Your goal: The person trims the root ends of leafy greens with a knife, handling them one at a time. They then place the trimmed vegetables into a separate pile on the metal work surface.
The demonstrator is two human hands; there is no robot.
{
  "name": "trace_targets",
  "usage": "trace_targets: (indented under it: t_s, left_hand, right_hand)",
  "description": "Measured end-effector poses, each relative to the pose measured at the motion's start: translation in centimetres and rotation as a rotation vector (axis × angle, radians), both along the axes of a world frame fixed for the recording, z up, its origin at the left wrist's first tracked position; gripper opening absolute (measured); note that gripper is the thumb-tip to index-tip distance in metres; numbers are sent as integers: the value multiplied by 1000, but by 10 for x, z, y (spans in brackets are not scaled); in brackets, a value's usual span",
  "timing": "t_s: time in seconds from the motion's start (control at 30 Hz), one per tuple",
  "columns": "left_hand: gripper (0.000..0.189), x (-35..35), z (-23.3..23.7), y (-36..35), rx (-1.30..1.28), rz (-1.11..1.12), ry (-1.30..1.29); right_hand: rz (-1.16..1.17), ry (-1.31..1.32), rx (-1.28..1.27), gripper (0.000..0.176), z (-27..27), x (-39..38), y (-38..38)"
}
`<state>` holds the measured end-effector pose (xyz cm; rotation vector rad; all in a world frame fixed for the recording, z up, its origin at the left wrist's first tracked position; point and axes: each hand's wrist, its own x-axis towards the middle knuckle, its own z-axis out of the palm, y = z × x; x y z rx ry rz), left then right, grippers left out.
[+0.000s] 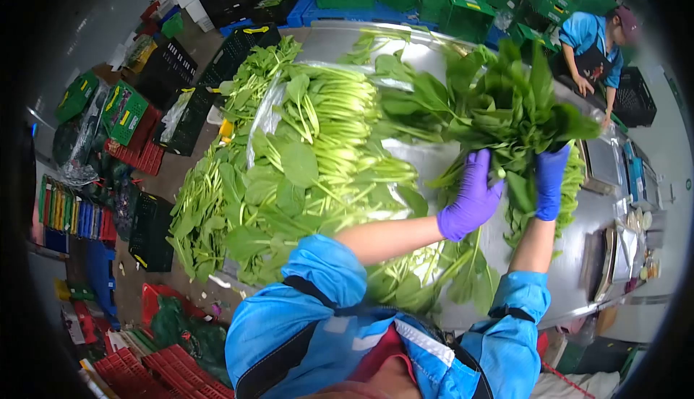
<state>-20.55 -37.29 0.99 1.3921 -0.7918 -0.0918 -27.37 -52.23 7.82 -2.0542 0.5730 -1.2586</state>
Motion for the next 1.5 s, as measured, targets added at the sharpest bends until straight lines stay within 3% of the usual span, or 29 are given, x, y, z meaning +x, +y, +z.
trace_targets:
  t_s: [0.03,0.07,0.17,0.23,0.27,0.3,0.33,0.43,0.5,0.57,0.63,0.7,0.77,0.83,0.87,0.93,0.97,1.03,1.1,1.13,1.17,1.2,1.23,1.3,1.33,1.43,1.5]
  left_hand:
    - [56,0,35,30,-96,-67,-88]
    - [54,3,51,59,-187,-135,-179]
    - [47,9,44,135,-186,-180,-107]
    - [37,40,18,181,-11,-190,-12]
    - [33,56,55,223,370,-210,196]
    - [32,90,10,253,360,-370,276]
    - [38,121,29,281,506,-424,611]
    - [45,172,34,385,497,-117,586]
    - [37,173,57,421,593,-59,443]
    - [31,150,65,413,782,-82,304]
    - [33,124,46,390,895,-338,222]
    - [32,104,-1,352,745,-670,-196]
    - [34,75,-28,308,826,-828,-437]
    - [32,55,-59,270,708,-803,-745]
    - [32,49,-75,253,706,-815,-744]
    - [30,43,-102,224,670,-694,-1057]
    - [30,39,-116,217,668,-707,-1060]
    - [25,33,-128,206,917,-755,-1096]
    - [25,32,-111,210,964,-805,-1140]
    - [26,36,-86,215,809,-816,-919]
    - [27,39,-56,218,656,-822,-704]
    - [29,38,-20,222,699,-825,-442]
    - [29,41,-2,225,702,-829,-443]
    - [33,44,17,233,760,-970,-163]
    - [30,44,4,238,716,-970,-222]
    - [27,37,-10,251,708,-960,-206]
    - [24,37,-23,260,711,-946,-187]
  right_hand:
    - [56,-122,29,32,26,0,17]
    - [80,-19,22,28,57,-2,44]
    - [144,226,-122,32,98,26,126]
    - [367,373,-26,37,82,63,163]
    - [435,429,-43,47,62,85,177]
    - [482,515,-197,60,23,105,175]
    - [468,521,-160,60,14,101,181]
    - [442,432,-194,59,10,88,184]
    - [559,169,339,51,8,46,177]
    - [473,383,673,44,15,-2,193]
    - [639,189,1101,37,-54,-40,203]
    - [639,139,1385,38,-104,-70,244]
    - [669,89,1629,40,-131,-97,281]
    - [589,18,1698,42,-142,-111,308]
    - [596,-66,1836,42,-139,-116,312]
    - [563,-57,1765,41,-150,-125,307]
    - [537,-40,1694,41,-154,-130,304]
    - [464,-1,1464,40,-151,-132,289]
    - [160,298,1191,34,-134,-131,278]
    - [154,291,1186,34,-131,-130,277]
    - [137,341,1008,31,-129,-129,277]
    - [120,392,836,28,-128,-128,280]
    - [118,389,840,28,-127,-124,285]
    - [211,410,522,28,-122,-109,297]
    - [258,415,361,30,-120,-102,302]
    - [294,530,279,32,-120,-84,310]
    - [292,580,338,30,-151,-89,313]
